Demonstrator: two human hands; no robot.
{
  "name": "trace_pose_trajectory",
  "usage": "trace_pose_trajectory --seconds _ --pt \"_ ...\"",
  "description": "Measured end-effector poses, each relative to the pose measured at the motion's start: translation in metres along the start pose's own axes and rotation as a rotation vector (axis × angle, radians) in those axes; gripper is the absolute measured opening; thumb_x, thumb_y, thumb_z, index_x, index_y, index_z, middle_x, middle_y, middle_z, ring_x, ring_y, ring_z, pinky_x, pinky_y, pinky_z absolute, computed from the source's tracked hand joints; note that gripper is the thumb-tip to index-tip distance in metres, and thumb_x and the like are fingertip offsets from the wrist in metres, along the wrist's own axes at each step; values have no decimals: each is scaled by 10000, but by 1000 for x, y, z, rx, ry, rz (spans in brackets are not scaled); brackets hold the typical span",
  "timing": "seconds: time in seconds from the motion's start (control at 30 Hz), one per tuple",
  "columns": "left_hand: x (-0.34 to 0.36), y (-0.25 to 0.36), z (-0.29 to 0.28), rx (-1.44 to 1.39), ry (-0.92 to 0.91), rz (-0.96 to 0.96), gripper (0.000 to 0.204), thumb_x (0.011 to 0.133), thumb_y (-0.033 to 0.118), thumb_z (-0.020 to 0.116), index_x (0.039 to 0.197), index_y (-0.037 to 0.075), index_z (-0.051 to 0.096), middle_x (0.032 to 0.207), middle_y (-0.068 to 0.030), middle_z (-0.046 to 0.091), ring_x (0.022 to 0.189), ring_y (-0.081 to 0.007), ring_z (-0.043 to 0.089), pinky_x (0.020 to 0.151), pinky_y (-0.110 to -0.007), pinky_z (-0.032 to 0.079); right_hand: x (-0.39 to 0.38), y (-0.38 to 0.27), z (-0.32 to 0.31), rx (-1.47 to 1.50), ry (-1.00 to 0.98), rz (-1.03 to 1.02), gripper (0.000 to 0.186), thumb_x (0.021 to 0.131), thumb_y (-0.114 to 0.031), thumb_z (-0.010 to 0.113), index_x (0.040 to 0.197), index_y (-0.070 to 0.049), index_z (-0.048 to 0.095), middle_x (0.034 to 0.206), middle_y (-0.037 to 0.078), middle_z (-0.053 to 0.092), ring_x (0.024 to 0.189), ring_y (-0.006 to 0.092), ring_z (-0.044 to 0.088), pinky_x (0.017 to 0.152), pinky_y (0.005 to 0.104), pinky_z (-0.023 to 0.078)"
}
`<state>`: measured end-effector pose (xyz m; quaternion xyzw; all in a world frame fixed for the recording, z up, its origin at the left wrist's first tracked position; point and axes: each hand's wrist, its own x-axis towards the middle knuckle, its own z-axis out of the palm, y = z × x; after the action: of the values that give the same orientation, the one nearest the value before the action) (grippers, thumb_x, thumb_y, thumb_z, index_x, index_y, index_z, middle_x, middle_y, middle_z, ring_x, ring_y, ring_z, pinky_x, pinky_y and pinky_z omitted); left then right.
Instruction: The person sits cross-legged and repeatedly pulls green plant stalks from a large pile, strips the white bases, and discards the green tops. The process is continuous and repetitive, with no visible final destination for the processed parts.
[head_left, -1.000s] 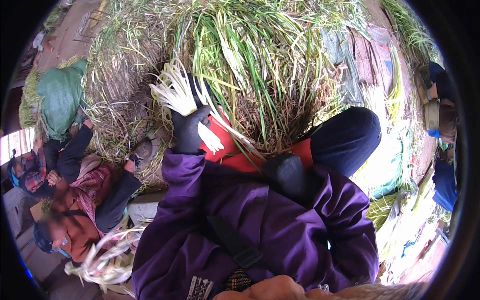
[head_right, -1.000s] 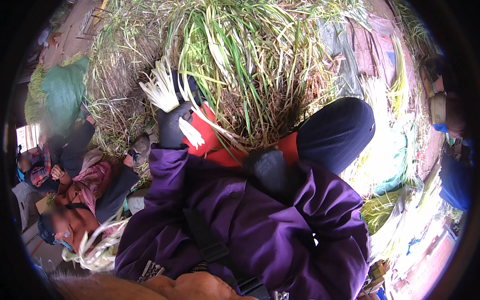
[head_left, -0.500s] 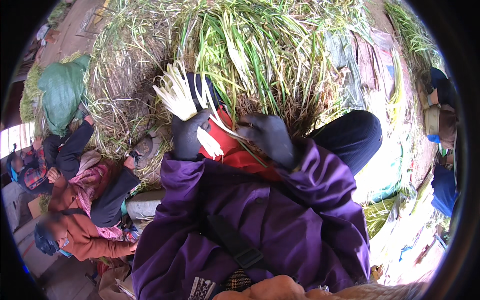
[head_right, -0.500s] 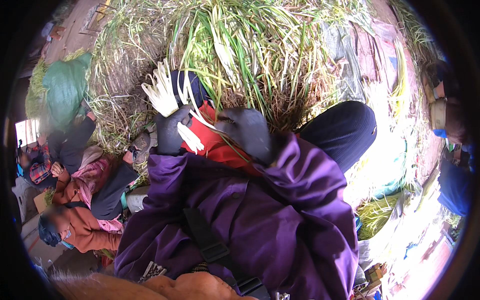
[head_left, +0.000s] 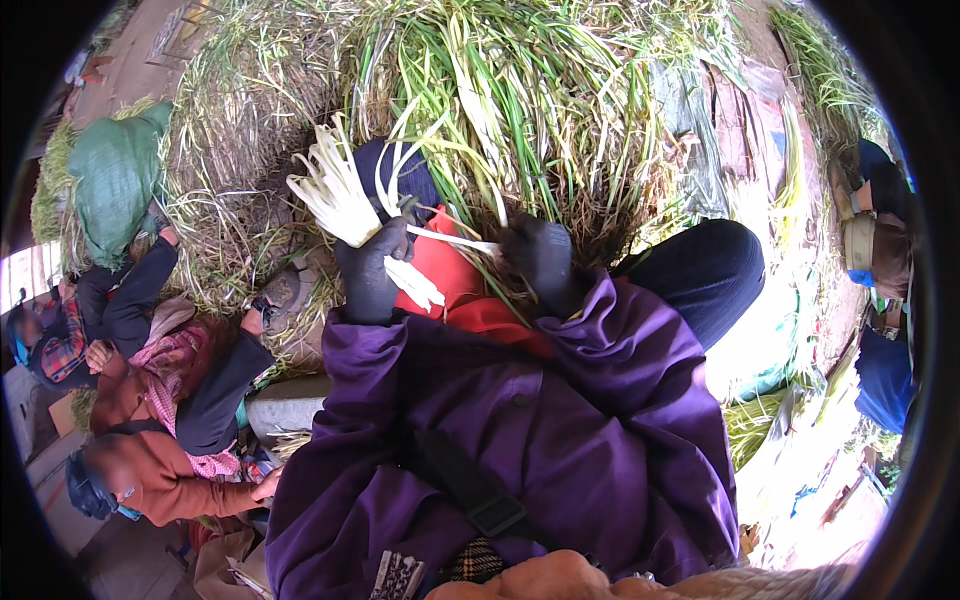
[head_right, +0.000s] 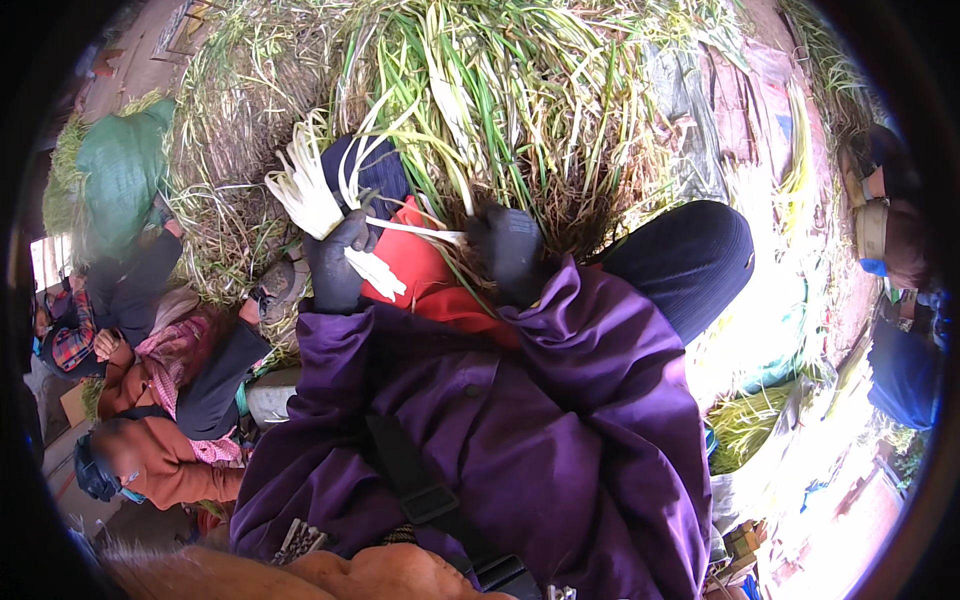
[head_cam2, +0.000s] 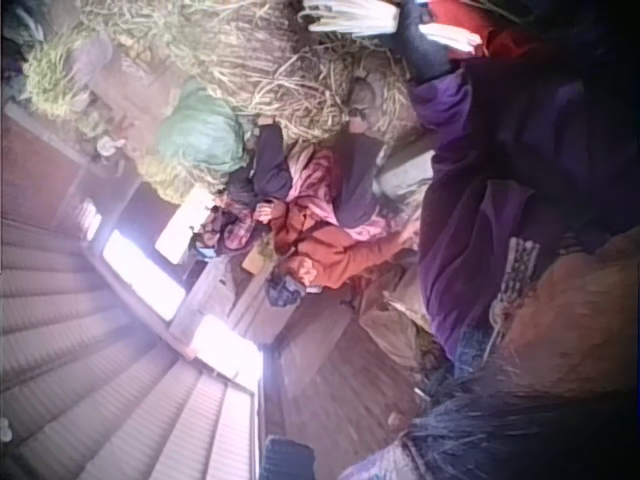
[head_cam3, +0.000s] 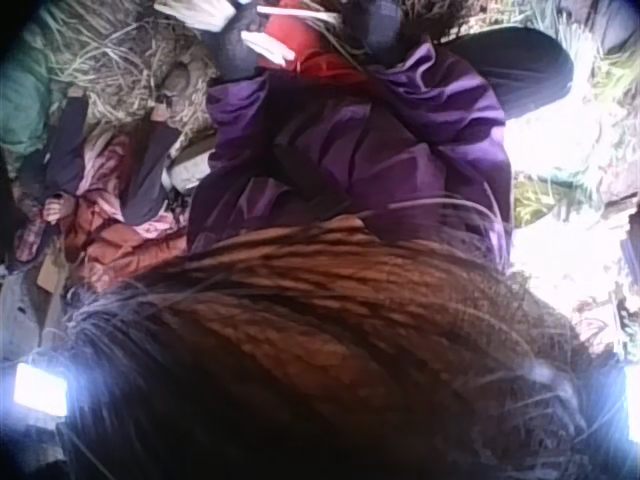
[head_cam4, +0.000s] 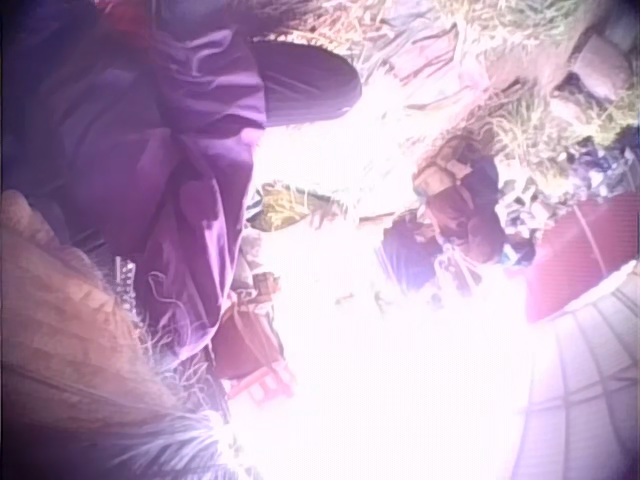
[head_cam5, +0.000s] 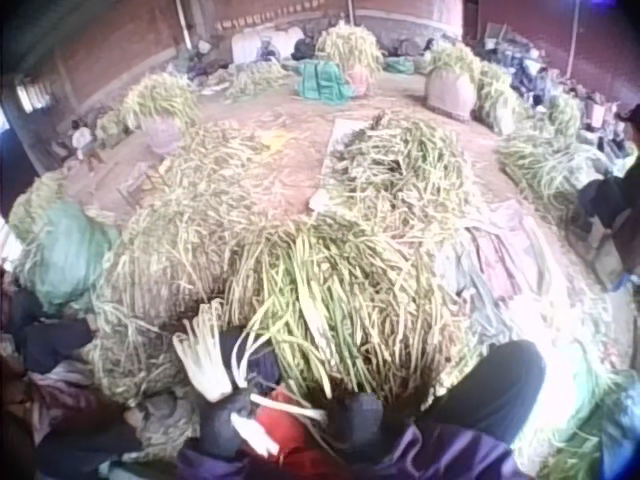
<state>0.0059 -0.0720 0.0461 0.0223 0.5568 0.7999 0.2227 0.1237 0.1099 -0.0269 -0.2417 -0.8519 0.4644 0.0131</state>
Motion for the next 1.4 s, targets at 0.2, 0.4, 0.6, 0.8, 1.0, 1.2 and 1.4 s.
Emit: trace_pose_trajectory --seconds 0.2,0.4,0.6,0.8,1.0,1.2,1.4 --pt "2 2 -2 -58 65 4 165 808 13 622 957 -30 566 700 -38 530 507 -94 444 492 -252 398 -13 14 -23 -397 -45 -220 155 786 -215 630 866 -83 622 805 119 599 686 327 606 609 437 481" --pt "8 0 -11 -42 -19 -71 280 862 17 596 1130 11 513 809 -33 545 554 -53 440 528 -221 384 -22 -25 -32 -77 119 -481 294 855 -249 599 1108 -100 601 991 144 644 789 343 632 672 442 504" --pt "4 1 -12 -92 -26 -68 270 867 24 596 1129 9 531 833 -44 579 556 -55 441 527 -222 385 -22 -24 -16 82 -27 -437 164 847 -109 608 985 -49 672 827 151 646 698 299 626 614 362 491" --pt "-11 7 -7 6 12 -53 315 859 28 611 1155 3 508 942 -141 626 582 -74 498 544 -237 435 -19 -28 -37 12 131 -392 155 826 -133 641 961 -69 682 788 161 643 673 320 628 593 383 485" --pt "-40 -17 19 -106 30 -34 322 861 72 649 1147 40 505 866 -86 611 595 -106 500 558 -275 454 -27 -68 -11 -474 54 -555 141 805 -239 605 889 -126 592 764 70 597 640 238 628 510 375 473" --pt "-37 -24 17 -207 -26 -87 167 905 126 614 1034 62 529 799 -58 576 558 -83 457 520 -253 405 -41 -53 -8 -523 71 -653 142 748 -220 597 861 -138 572 768 50 579 668 229 620 552 378 483" --pt "-24 -11 -12 -262 -51 -65 136 906 107 609 1005 56 531 784 -62 560 536 -81 441 524 -250 407 -56 -8 -36 -540 15 -437 121 728 -216 616 819 -139 596 759 78 599 661 273 622 553 415 487"
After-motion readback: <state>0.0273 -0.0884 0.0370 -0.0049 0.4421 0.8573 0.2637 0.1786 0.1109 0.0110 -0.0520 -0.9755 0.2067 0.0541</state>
